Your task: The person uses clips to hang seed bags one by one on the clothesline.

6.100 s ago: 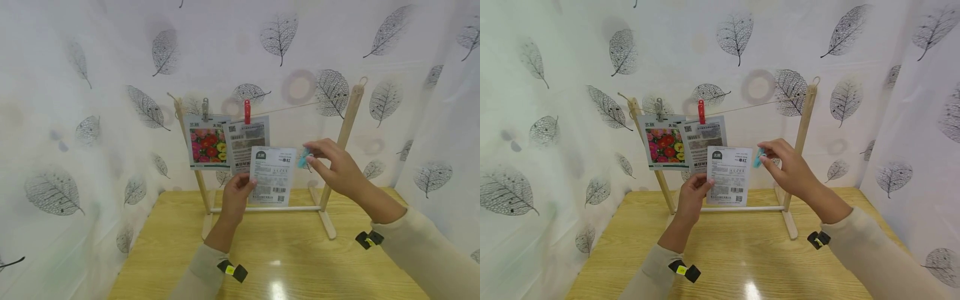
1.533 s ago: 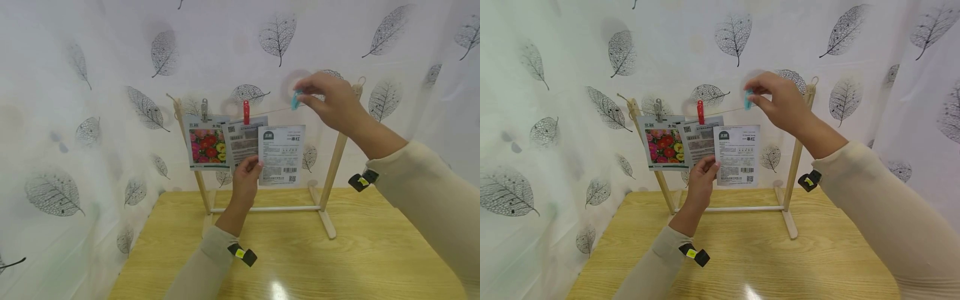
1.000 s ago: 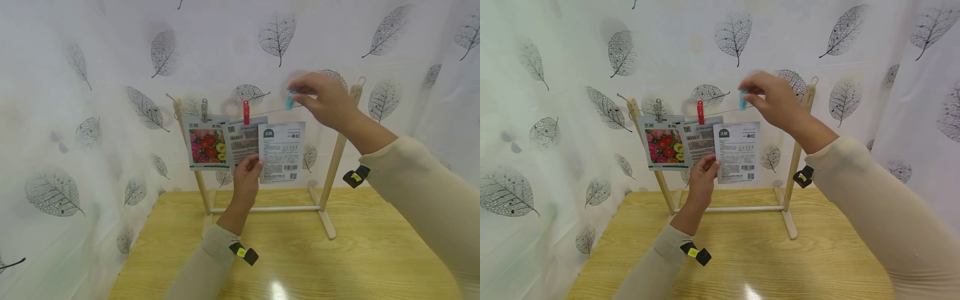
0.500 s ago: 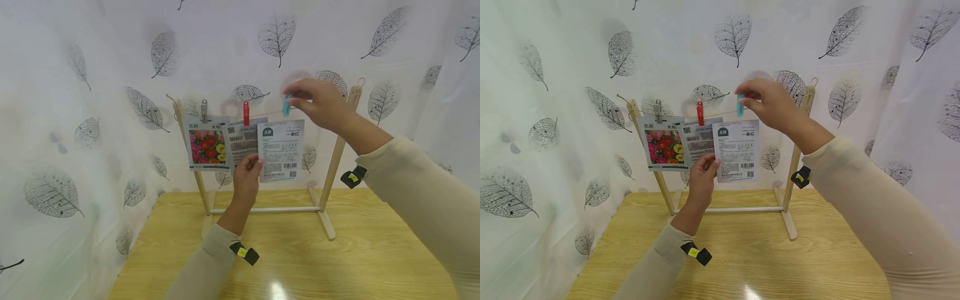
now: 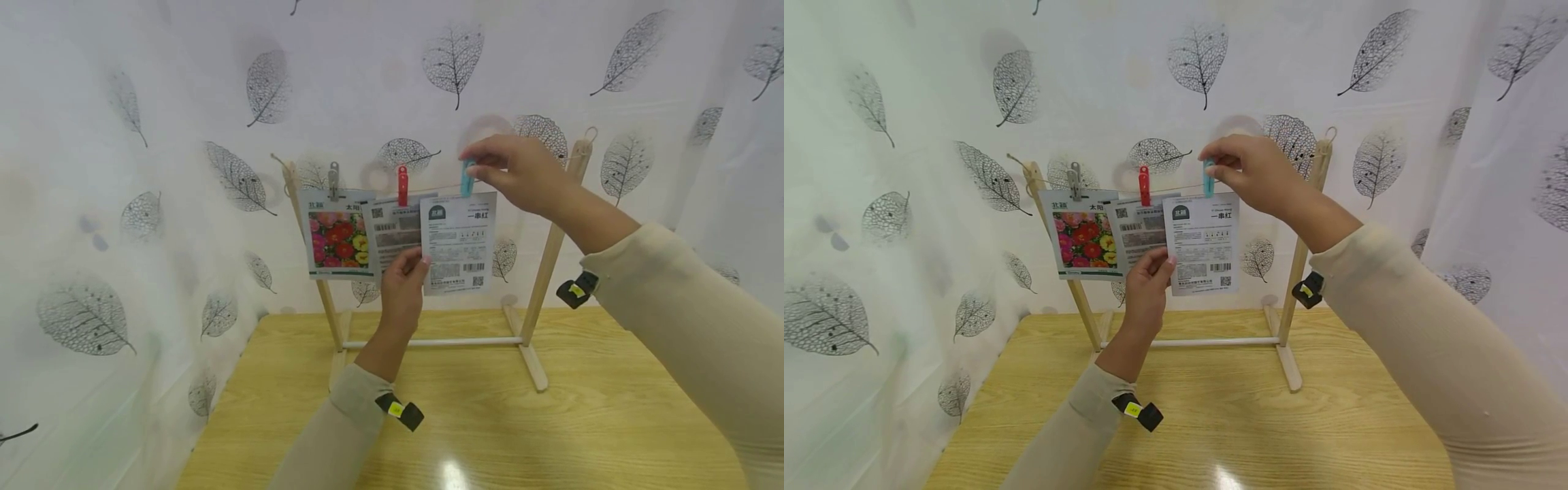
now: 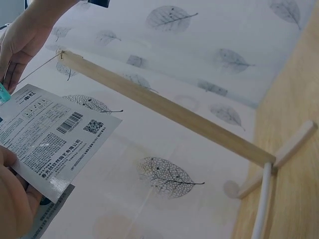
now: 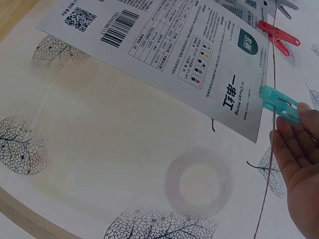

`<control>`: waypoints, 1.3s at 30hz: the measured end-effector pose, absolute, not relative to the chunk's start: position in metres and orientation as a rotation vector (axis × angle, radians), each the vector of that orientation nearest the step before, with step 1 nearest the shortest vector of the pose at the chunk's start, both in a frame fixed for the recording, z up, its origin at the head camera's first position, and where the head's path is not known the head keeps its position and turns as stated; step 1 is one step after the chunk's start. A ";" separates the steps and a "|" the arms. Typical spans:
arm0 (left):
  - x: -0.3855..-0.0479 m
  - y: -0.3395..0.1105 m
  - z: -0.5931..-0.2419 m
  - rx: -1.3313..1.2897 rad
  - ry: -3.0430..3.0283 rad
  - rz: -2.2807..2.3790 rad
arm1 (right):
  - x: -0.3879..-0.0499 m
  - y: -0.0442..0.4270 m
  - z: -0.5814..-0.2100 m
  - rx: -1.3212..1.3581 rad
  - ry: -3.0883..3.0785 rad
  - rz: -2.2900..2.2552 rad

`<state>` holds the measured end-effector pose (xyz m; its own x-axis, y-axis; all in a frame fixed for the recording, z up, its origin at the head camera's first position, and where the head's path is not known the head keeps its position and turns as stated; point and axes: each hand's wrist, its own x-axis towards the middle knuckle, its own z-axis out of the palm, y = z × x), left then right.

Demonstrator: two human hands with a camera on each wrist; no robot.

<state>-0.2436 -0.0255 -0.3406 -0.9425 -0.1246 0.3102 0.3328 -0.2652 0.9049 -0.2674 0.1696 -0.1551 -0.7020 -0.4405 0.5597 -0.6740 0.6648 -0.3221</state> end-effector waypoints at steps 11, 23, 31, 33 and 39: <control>-0.241 -0.022 -0.336 -0.265 -1.675 -2.302 | -0.265 0.170 -0.156 0.866 -2.483 0.738; -0.240 -0.022 -0.335 -0.291 -1.683 -2.283 | -0.264 0.166 -0.156 0.883 -2.504 0.727; -0.241 -0.023 -0.335 -0.304 -1.682 -2.292 | -0.262 0.165 -0.153 0.872 -2.543 0.750; -0.241 -0.022 -0.335 -0.299 -1.677 -2.299 | -0.262 0.165 -0.153 0.870 -2.549 0.752; -0.242 -0.022 -0.336 -0.312 -1.679 -2.289 | -0.262 0.166 -0.154 0.879 -2.555 0.762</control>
